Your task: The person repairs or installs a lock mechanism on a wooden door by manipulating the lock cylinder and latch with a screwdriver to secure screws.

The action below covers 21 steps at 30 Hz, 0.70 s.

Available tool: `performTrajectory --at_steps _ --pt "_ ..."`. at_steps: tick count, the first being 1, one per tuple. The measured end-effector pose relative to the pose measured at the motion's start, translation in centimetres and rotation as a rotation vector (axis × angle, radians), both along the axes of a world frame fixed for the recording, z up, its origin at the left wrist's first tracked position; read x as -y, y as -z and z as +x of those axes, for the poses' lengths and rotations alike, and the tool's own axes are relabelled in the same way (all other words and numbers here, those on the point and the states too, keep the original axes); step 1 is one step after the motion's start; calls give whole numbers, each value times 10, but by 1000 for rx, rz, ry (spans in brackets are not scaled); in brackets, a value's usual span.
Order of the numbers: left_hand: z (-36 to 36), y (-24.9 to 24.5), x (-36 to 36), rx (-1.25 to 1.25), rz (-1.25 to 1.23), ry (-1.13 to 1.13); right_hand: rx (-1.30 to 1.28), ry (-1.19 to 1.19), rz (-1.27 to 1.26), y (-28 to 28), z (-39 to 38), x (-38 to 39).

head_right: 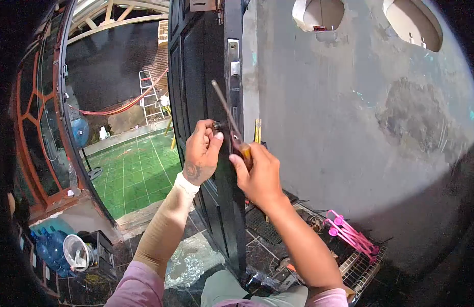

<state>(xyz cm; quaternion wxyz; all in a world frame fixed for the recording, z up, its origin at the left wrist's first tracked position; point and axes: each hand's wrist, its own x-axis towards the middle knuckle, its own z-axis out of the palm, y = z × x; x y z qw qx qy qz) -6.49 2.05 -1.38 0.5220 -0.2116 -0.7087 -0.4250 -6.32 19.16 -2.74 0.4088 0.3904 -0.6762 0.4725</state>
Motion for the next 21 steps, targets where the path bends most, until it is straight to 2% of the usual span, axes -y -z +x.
performTrajectory --at_steps 5,9,12,15,18,21 --pt "4 3 2 12 -93 -37 43 31 -24 1 -7 7" --pt "7 7 2 61 -51 -10 55 -38 -29 2 -11 5" --pt "9 10 1 92 -12 44 -59 14 62 3 -17 3" --pt "9 18 -1 66 48 95 -190 -58 113 0 -21 0" --pt "11 25 -9 32 142 153 -111 -134 -27 2 -14 2" --pt "11 29 -10 38 182 176 133 41 -39 2 -5 0"
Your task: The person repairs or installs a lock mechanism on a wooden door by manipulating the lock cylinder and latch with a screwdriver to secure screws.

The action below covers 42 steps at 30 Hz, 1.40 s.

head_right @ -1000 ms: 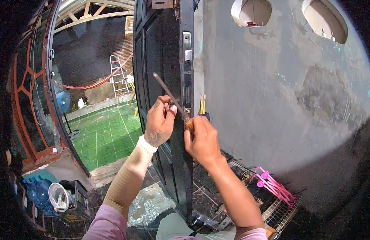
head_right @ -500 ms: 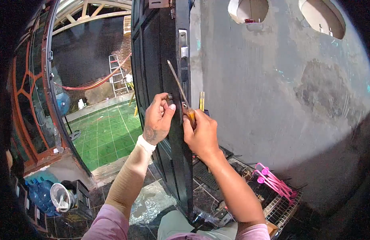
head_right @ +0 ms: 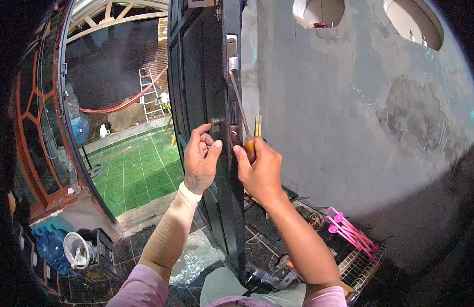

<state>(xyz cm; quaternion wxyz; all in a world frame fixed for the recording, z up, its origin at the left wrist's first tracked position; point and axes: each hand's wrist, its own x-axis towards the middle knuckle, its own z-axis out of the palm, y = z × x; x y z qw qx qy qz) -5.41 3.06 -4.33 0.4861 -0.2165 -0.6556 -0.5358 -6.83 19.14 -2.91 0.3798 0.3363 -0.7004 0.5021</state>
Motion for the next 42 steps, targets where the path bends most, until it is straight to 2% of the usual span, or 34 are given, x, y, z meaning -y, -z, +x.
performTrajectory --at_steps 2,5,9,12,15,21,24,25,27,28,29,32,35,38,41,42 --pt "-1 0 0 29 32 41 15 -15 13 0 -1 2" --pt "-4 -5 1 -8 -43 -24 24 -41 16 -3 1 3" --pt "-19 -15 9 28 21 -33 27 -6 11 -3 5 8" --pt "-21 -20 6 55 84 -33 -83 -5 5 1 0 11" --pt "-13 -20 1 90 118 -8 -154 47 104 2 -2 8" --pt "-12 -13 2 78 100 -3 -248 -22 124 3 -4 5" --pt "-4 2 -6 -78 44 -92 -231 -74 74 3 -4 -2" --pt "3 9 -13 -61 74 -71 -99 -77 57 1 0 -6" --pt "26 10 -22 -90 -200 -318 166 -84 25 0 12 -16" --pt "23 14 -22 -202 -328 -400 197 -151 -62 3 12 -22" --pt "22 14 -24 -259 -389 -374 232 -192 -82 8 13 -29" --pt "16 3 -21 -326 -518 -483 347 -344 -135 34 22 -51" --pt "4 -5 -12 -333 -546 -466 360 -250 123 53 43 -92" --pt "3 -7 -10 -308 -516 -396 337 -70 224 52 68 -121" --pt "-2 -3 -14 -289 -442 -358 208 42 281 43 78 -129" --pt "0 -4 -16 -271 -430 -368 45 33 253 45 72 -128"
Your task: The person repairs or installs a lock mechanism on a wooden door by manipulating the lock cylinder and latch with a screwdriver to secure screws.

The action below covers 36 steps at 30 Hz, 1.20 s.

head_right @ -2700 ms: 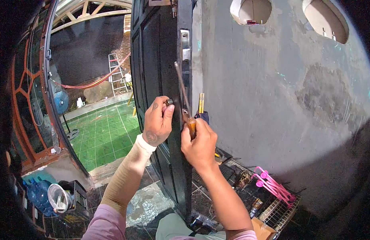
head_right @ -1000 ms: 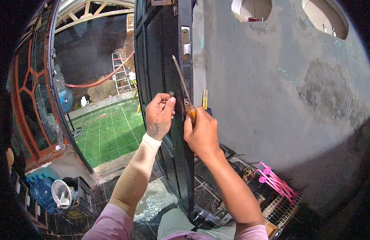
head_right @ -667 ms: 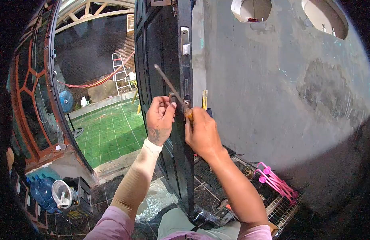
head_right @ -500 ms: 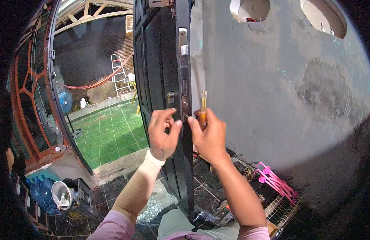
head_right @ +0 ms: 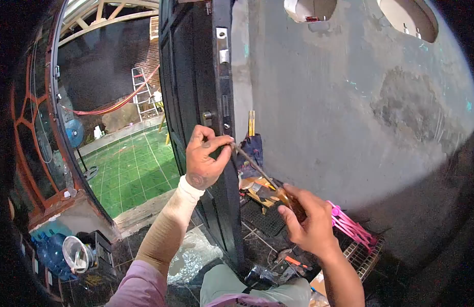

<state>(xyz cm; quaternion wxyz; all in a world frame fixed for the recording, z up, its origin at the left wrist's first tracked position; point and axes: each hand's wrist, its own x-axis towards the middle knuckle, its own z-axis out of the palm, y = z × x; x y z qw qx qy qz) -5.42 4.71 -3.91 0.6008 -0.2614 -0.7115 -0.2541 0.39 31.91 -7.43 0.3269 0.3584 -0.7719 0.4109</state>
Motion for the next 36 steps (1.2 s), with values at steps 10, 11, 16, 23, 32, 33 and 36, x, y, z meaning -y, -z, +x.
performTrajectory --at_steps 10,11,16,23,32,33,36 --pt "-3 2 1 -40 13 15 -97 38 26 -8 4 7" --pt "-4 3 1 -34 17 19 -120 38 22 -7 3 7" --pt "-4 3 1 -38 10 24 -104 45 36 -7 3 6" --pt "-2 3 1 -9 12 0 -87 43 23 -9 6 8" --pt "-6 4 1 -21 14 5 187 68 9 -17 16 8" --pt "-4 3 1 -19 12 2 188 68 16 -14 14 6" --pt "-5 3 0 -34 10 8 94 25 -205 -13 15 3"
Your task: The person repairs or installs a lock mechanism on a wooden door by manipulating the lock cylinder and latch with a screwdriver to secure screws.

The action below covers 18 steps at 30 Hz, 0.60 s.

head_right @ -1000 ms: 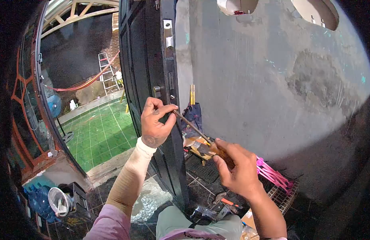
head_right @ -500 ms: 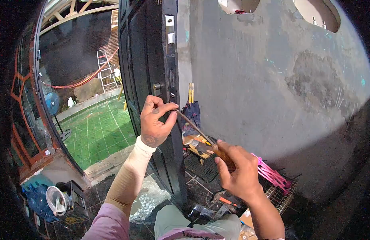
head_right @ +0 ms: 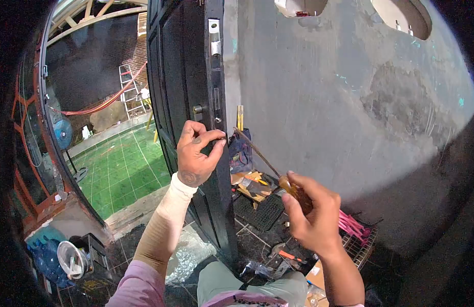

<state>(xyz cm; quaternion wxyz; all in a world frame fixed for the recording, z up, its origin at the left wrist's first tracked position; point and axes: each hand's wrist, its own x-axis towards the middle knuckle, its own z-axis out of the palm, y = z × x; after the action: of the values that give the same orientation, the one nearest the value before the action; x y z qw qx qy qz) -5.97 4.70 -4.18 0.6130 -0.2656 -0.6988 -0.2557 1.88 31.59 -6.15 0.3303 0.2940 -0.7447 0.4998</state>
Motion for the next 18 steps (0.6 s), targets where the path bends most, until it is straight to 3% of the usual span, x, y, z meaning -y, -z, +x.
performTrajectory --at_steps 4,7,18 --pt "1 0 0 -10 6 22 -54 -6 102 -7 8 3" --pt "1 0 0 -27 9 13 57 72 220 -15 17 6" --pt "1 0 1 1 4 11 -30 32 170 -3 5 9"
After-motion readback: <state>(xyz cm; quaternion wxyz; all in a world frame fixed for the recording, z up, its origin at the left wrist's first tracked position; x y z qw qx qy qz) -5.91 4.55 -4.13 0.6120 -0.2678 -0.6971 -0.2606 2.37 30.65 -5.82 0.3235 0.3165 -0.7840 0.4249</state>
